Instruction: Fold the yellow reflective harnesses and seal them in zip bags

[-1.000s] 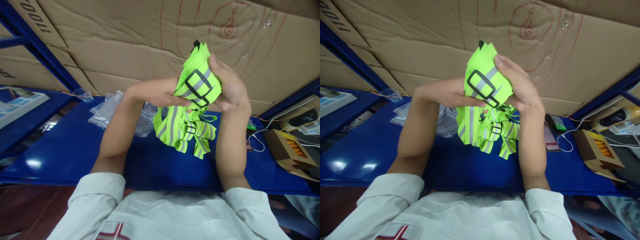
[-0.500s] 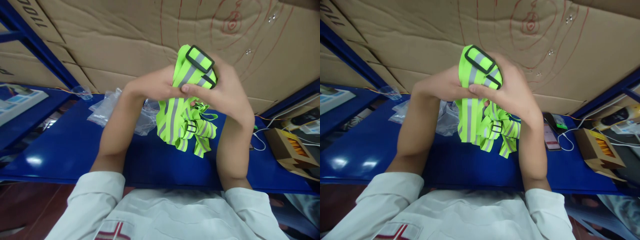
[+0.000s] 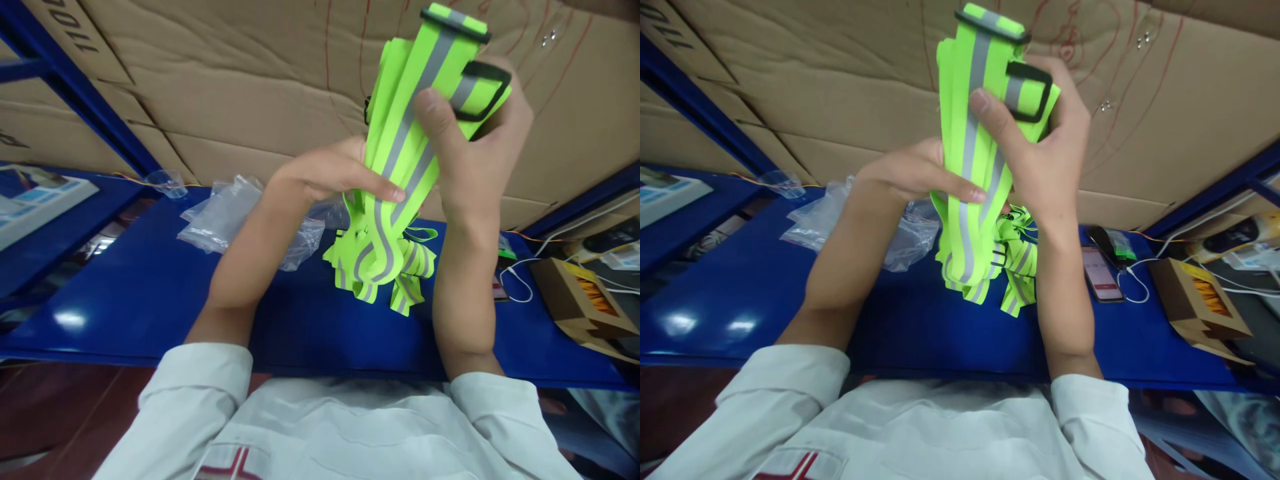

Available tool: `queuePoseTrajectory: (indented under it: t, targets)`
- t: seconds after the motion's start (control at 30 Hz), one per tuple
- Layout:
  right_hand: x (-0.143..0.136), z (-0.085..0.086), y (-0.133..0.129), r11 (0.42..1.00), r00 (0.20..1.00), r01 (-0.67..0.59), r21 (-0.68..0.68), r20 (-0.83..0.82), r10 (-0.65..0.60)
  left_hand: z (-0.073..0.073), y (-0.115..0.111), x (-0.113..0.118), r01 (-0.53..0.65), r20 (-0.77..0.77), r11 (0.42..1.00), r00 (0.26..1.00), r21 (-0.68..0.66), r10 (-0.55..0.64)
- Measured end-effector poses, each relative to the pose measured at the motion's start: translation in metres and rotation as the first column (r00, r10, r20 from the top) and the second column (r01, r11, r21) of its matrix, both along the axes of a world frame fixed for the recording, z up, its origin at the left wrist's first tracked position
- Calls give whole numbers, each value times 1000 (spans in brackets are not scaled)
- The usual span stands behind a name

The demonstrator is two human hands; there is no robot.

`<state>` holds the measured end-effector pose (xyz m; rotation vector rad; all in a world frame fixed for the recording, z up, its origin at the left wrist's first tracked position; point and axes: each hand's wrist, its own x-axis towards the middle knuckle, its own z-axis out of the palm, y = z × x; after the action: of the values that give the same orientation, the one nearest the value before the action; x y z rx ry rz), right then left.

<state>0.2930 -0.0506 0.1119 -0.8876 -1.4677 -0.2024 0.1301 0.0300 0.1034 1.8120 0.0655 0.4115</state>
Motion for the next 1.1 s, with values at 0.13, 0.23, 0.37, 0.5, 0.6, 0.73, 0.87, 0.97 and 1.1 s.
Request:
queuePoseTrajectory:
  t: [0.13, 0.23, 0.37, 0.5, 0.6, 0.73, 0.87, 0.97, 1.1]
  targets:
    - [-1, -4, 8, 990, 970, -140, 24, -195, 142, -2, 0, 4, -13, 11, 999, 1000, 48, 12]
    - [-1, -6, 15, 968, 921, -236, 89, -297, 252, -3, -3, 7, -40, 41, 999, 998, 0, 40]
    - [-2, -6, 19, 973, 928, -147, 175, -316, 197, -10, -4, 21, -79, 97, 995, 992, -57, 85]
    - [-8, -4, 16, 967, 948, -24, 254, -303, 103, -20, -2, 34, -34, 85, 999, 996, -42, 37]
    - [-7, 0, 11, 949, 944, 75, 305, -328, 31, -26, -1, 38, 12, 96, 998, 995, -68, -5]
    - [5, 7, 9, 917, 936, 174, 358, -349, -41, -27, -4, 36, 99, 82, 989, 993, -111, -90]
    - [14, 8, 13, 905, 932, 148, 399, -362, 8, -24, -7, 31, 152, 45, 986, 988, -67, -150]
    - [17, 5, 16, 930, 931, 101, 352, -364, 37, -23, -7, 28, 183, -17, 982, 983, -47, -184]
    - [26, -1, 21, 950, 939, 60, 308, -339, 50, -23, -7, 28, 167, -74, 985, 983, -53, -170]
